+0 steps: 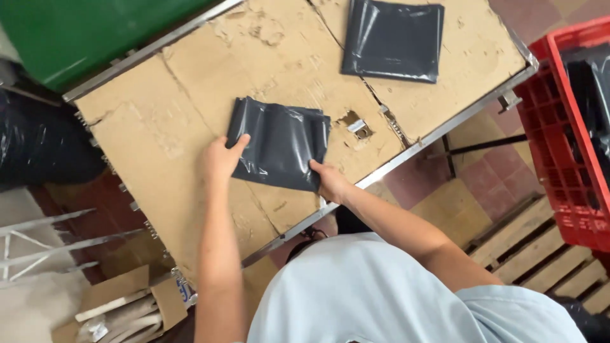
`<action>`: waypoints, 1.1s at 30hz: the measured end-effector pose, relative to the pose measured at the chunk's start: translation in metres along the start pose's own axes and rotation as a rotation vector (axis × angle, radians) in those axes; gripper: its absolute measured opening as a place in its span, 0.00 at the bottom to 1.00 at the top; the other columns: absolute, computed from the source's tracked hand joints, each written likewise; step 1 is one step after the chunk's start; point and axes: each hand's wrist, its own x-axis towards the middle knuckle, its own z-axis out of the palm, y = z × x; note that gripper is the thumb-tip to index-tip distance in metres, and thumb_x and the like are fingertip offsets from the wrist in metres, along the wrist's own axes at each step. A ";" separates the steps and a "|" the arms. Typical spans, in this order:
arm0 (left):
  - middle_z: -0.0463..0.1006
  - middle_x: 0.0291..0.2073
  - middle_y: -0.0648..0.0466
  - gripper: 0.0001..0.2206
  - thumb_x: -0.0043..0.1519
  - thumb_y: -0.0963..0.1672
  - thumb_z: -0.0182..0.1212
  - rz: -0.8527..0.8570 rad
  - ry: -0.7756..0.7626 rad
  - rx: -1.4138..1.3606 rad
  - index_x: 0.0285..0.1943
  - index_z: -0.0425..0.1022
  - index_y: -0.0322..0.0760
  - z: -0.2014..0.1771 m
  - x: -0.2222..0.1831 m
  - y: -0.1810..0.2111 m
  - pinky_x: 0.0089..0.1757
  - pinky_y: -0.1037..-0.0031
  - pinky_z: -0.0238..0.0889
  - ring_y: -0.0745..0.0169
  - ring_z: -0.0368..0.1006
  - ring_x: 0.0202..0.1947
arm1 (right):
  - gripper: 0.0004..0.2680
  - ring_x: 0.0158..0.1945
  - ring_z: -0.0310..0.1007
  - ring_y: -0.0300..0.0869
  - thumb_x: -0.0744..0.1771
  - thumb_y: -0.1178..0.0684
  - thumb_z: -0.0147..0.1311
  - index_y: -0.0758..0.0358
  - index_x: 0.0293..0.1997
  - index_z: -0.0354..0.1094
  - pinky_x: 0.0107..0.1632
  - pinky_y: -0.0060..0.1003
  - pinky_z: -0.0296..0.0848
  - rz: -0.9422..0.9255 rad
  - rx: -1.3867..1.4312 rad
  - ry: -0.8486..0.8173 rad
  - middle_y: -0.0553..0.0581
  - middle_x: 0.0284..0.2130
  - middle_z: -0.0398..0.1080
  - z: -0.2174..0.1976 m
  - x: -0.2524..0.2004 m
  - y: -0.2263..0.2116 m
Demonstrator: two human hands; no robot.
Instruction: The person repeatedly folds black poly mailers on a workbench and places them into a red crate. The person retrieves mailers from a conveyor belt, folds them in half, then folds again into smaller rectangles, and stacks them in the crate.
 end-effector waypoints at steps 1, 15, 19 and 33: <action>0.81 0.45 0.51 0.37 0.56 0.71 0.50 0.003 -0.009 0.013 0.54 0.79 0.48 0.002 -0.010 0.012 0.47 0.61 0.69 0.49 0.76 0.51 | 0.16 0.58 0.72 0.50 0.68 0.48 0.58 0.63 0.60 0.64 0.59 0.54 0.70 0.005 0.015 0.006 0.62 0.57 0.68 0.001 0.001 0.002; 0.75 0.38 0.53 0.18 0.62 0.46 0.69 0.855 0.475 -0.196 0.32 0.59 0.41 0.005 -0.121 0.193 0.38 0.71 0.68 0.48 0.75 0.37 | 0.22 0.64 0.63 0.61 0.66 0.41 0.59 0.64 0.62 0.63 0.63 0.56 0.64 -0.586 -0.543 0.087 0.72 0.57 0.67 -0.082 -0.057 -0.173; 0.75 0.39 0.49 0.21 0.60 0.48 0.73 0.970 0.532 -0.350 0.34 0.57 0.42 0.020 -0.078 0.299 0.39 0.64 0.66 0.43 0.73 0.37 | 0.25 0.63 0.62 0.62 0.69 0.39 0.53 0.67 0.68 0.54 0.63 0.58 0.63 -0.798 -0.380 0.063 0.74 0.60 0.63 -0.142 -0.008 -0.275; 0.81 0.31 0.48 0.22 0.68 0.60 0.48 0.189 0.544 0.192 0.54 0.61 0.44 0.157 0.105 0.386 0.35 0.57 0.73 0.43 0.80 0.31 | 0.21 0.48 0.76 0.64 0.69 0.41 0.49 0.55 0.68 0.47 0.51 0.59 0.74 -0.749 -1.243 0.484 0.72 0.42 0.75 -0.169 0.096 -0.388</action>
